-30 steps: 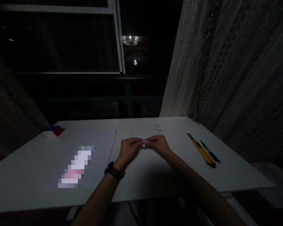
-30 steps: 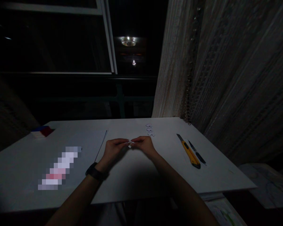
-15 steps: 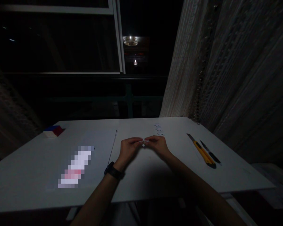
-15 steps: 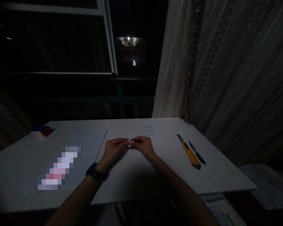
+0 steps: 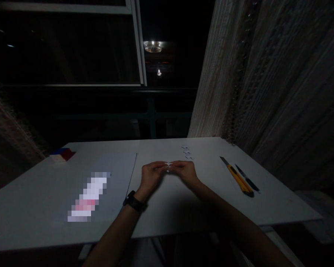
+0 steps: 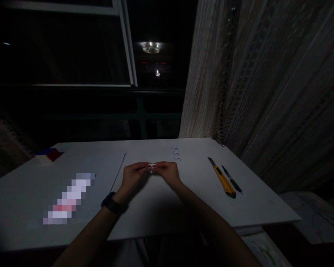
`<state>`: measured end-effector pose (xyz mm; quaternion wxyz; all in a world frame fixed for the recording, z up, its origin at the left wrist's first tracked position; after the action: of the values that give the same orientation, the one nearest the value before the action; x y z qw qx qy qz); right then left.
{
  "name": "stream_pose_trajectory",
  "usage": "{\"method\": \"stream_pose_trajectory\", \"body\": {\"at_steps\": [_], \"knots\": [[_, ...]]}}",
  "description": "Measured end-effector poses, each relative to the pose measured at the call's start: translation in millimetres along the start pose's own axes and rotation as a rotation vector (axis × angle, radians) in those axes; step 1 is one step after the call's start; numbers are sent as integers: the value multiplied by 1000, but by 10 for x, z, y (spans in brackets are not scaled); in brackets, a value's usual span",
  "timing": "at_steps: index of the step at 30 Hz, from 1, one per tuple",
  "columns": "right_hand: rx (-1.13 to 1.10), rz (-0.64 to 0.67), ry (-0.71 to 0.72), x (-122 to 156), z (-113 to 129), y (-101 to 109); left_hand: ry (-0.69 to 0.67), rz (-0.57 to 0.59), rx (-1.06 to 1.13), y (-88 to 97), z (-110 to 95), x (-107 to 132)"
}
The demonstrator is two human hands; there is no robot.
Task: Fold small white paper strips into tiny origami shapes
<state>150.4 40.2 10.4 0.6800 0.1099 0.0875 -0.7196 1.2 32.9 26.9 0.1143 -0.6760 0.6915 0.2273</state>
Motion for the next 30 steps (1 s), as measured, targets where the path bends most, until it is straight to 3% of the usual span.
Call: {"method": "stream_pose_trajectory", "body": {"at_steps": [12,23,30], "knots": [[9,-32,-6,31,25,-34,108,-42,14,4,64,-12],[-1,-34,-18,30,-6,-54,-25,-40,-104,4,6,14],[-32,-64,18,33,-37,-73,7,-64,-61,10,55,13]]}}
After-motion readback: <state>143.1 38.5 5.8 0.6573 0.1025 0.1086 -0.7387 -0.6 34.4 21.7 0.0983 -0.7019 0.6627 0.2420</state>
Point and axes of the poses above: each hand's wrist, its own x-axis away from the middle knuckle, its own y-axis out of the back of the hand, z = x × y, the point moved 5 cm from there along -x, towards the middle knuckle, and after that the axes turned 4 degrees about x, right-handed, at the moved point
